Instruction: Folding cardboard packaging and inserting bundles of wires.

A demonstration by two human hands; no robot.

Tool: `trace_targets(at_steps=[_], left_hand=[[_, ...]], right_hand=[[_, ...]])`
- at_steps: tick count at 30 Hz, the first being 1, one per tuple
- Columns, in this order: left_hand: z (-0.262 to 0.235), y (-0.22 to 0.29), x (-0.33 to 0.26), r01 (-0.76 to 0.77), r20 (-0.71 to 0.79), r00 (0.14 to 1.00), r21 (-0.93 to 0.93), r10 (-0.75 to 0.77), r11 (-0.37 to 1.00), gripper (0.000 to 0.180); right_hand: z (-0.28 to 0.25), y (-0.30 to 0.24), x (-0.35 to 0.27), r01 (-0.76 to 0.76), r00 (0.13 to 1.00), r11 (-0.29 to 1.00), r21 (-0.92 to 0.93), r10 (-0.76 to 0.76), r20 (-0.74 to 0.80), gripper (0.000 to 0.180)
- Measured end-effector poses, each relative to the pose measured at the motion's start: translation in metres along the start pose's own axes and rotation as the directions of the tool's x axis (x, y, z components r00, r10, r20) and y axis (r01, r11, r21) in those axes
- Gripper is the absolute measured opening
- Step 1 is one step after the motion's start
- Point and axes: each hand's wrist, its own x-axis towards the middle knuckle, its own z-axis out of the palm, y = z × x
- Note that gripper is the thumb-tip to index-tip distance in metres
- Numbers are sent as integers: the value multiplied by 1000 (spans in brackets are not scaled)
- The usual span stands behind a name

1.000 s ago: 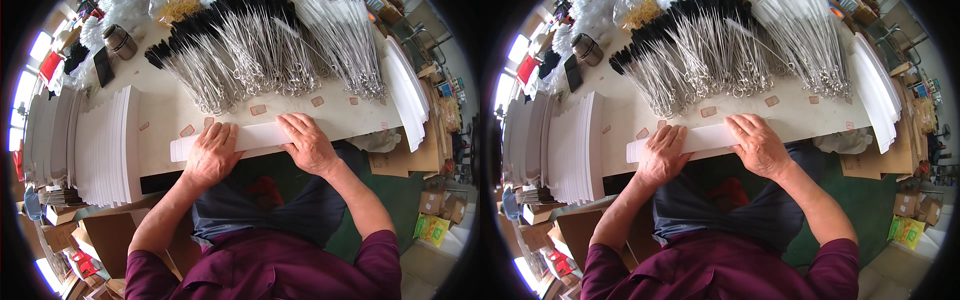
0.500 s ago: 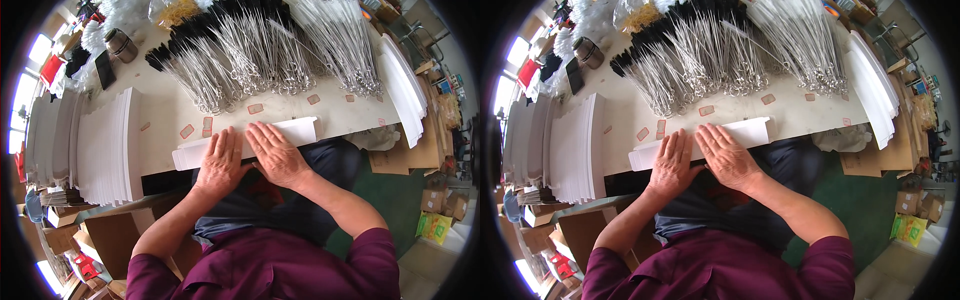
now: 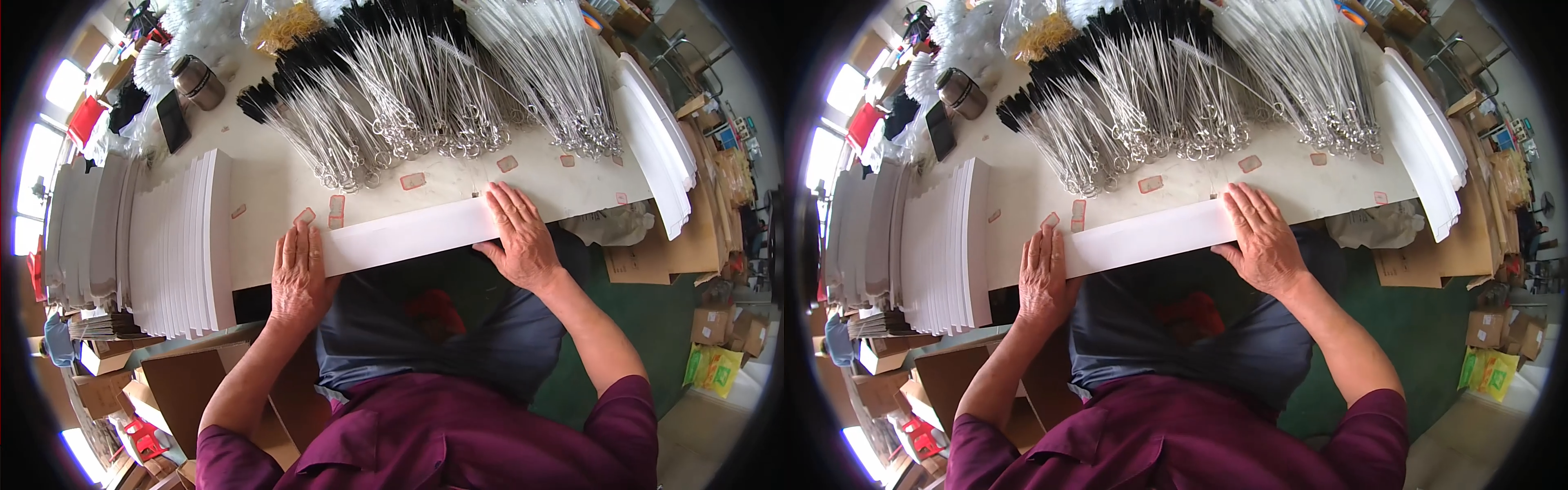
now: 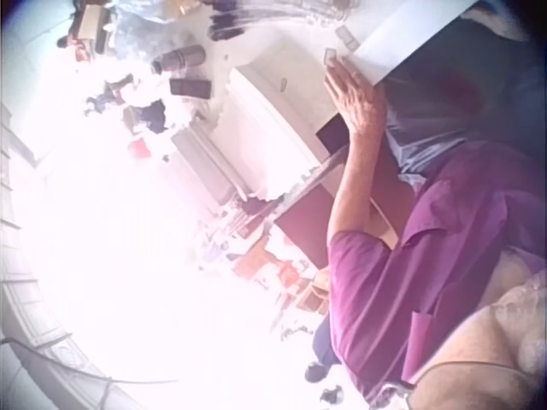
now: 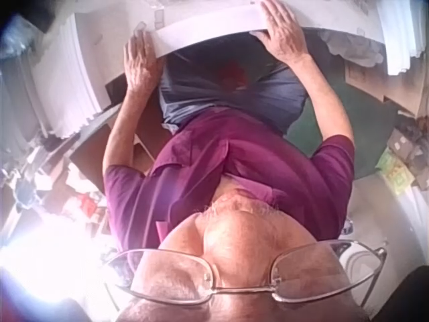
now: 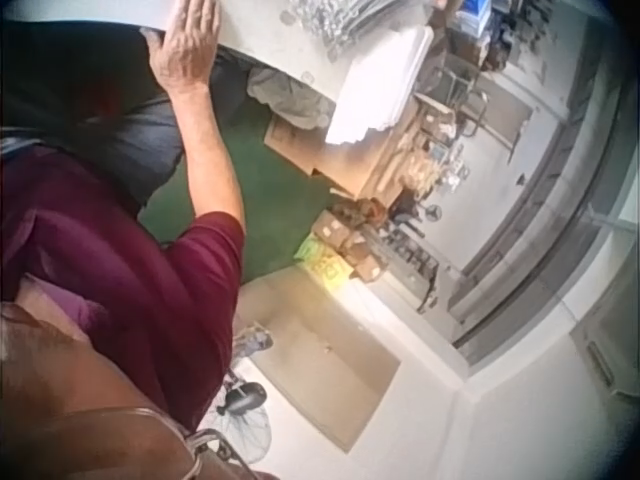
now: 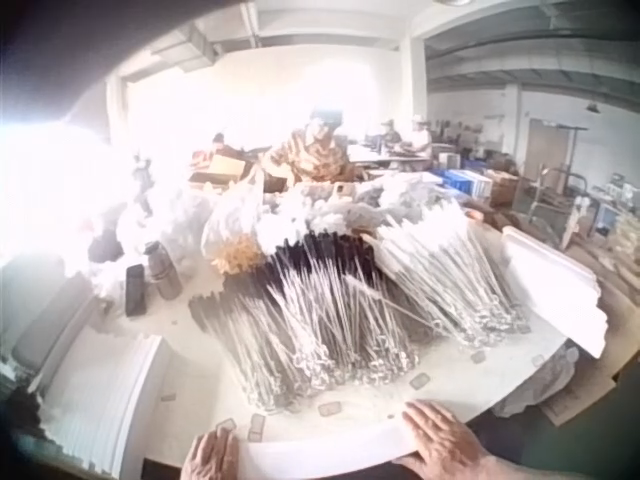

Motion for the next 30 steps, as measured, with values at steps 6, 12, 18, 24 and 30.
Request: trace_targets(at_steps=[6, 12, 18, 24, 30], left_hand=[[-41, 39, 13, -167, 132, 970, -237, 202, 957, 59], [-63, 79, 47, 109, 402, 904, -550, 148, 828, 65], [-42, 78, 38, 329, 462, 886, -594, -23, 734, 64], [-36, 82, 22, 342, 437, 897, -597, -63, 726, 62], [-23, 92, 12, 329, 387, 918, -609, -91, 722, 70]], right_hand=[[-12, -10, -2, 209, 972, 976, 63, -200, -120, 45], [-26, -58, 13, 317, 946, 924, 215, -292, -141, 42], [-23, -68, 9, 110, 944, 917, 384, 24, -328, 61], [-9, -88, -9, 48, 928, 839, 542, 164, -335, 43], [6, -106, -13, -78, 933, 604, 793, 324, -156, 29]])
